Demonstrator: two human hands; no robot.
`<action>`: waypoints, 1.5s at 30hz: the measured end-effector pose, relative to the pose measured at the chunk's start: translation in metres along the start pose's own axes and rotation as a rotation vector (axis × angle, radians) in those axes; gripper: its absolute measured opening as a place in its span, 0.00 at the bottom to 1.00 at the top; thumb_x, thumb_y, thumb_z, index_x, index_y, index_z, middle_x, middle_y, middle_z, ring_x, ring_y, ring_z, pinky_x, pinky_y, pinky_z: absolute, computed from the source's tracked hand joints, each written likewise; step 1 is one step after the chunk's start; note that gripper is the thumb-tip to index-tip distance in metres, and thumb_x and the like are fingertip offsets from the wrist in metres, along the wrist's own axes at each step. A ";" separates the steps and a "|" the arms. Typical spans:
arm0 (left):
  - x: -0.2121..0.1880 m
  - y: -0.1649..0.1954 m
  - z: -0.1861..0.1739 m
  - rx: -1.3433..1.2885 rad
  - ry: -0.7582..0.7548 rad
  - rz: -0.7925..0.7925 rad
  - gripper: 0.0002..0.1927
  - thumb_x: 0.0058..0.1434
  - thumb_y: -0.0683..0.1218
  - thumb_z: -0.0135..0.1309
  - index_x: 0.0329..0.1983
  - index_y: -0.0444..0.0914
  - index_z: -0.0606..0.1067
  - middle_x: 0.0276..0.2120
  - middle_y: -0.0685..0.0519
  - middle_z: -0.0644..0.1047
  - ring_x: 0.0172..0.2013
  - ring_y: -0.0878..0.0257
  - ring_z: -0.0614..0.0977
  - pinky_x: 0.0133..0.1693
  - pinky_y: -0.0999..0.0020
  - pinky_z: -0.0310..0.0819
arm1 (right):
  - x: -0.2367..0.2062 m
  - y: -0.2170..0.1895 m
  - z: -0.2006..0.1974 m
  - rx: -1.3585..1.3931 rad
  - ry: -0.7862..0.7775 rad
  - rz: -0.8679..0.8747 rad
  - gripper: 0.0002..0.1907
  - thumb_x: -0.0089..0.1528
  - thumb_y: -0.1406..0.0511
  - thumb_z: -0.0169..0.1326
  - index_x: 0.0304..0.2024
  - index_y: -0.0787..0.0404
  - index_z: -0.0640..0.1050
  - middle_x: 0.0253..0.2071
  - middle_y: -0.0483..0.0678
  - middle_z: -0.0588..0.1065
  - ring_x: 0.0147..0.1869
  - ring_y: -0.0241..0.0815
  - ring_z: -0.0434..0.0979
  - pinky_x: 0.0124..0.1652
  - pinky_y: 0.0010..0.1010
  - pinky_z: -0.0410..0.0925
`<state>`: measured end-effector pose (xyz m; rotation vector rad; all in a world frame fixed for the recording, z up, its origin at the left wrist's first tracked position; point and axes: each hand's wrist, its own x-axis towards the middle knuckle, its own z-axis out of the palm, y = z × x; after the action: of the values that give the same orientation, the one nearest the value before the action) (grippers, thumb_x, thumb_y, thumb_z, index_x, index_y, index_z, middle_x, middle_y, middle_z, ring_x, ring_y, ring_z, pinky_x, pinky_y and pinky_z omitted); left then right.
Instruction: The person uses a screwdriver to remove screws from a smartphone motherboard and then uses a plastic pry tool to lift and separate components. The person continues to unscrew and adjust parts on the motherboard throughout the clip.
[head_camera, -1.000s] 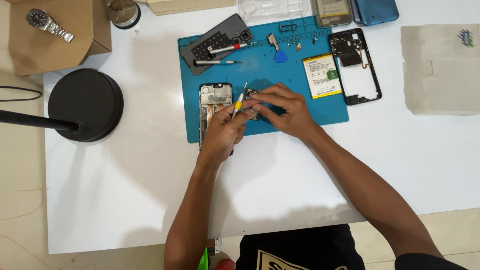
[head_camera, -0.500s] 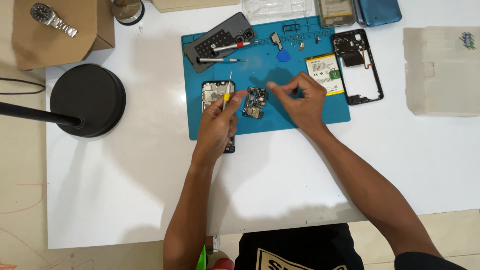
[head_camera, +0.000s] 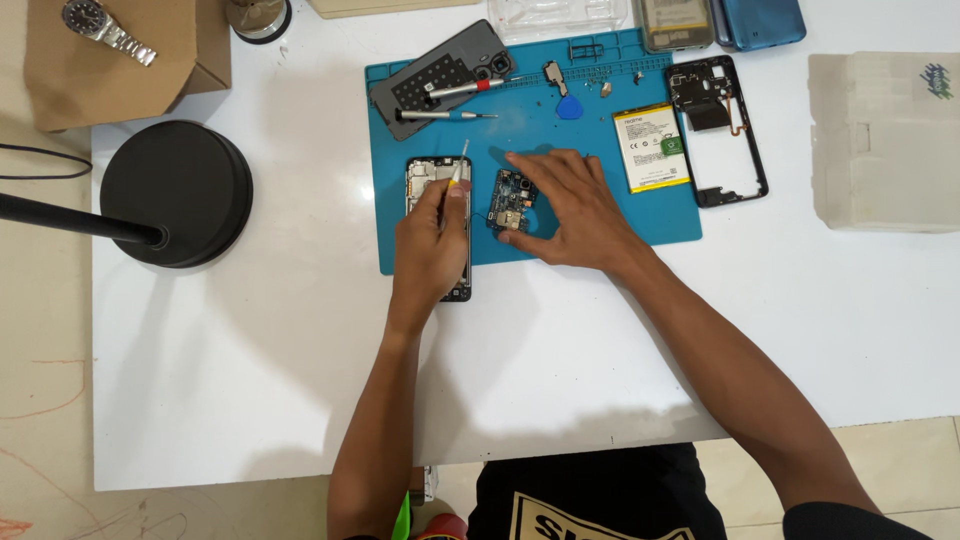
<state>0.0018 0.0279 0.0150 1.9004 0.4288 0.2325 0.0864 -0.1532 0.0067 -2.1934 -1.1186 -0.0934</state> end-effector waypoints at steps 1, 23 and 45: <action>-0.001 -0.002 0.000 0.046 0.012 0.036 0.16 0.73 0.49 0.44 0.48 0.34 0.79 0.26 0.54 0.78 0.25 0.69 0.75 0.30 0.70 0.70 | 0.000 0.001 0.001 0.002 -0.001 0.009 0.48 0.53 0.49 0.69 0.69 0.60 0.67 0.61 0.54 0.72 0.64 0.53 0.65 0.59 0.44 0.57; -0.006 -0.006 0.005 0.308 0.011 0.248 0.11 0.67 0.42 0.53 0.48 0.29 0.77 0.33 0.41 0.82 0.25 0.57 0.85 0.29 0.65 0.77 | -0.002 0.005 0.007 -0.061 0.054 -0.032 0.24 0.55 0.50 0.70 0.46 0.57 0.85 0.59 0.49 0.76 0.62 0.51 0.69 0.56 0.41 0.61; -0.003 -0.010 0.005 0.322 -0.006 0.209 0.12 0.67 0.42 0.54 0.48 0.29 0.77 0.34 0.42 0.83 0.25 0.56 0.85 0.30 0.64 0.77 | -0.001 0.006 0.006 -0.068 0.016 -0.007 0.27 0.56 0.48 0.69 0.47 0.59 0.81 0.59 0.48 0.75 0.63 0.47 0.69 0.57 0.40 0.60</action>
<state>-0.0015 0.0256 0.0040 2.2650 0.2745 0.3094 0.0887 -0.1525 -0.0015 -2.2448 -1.1299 -0.1542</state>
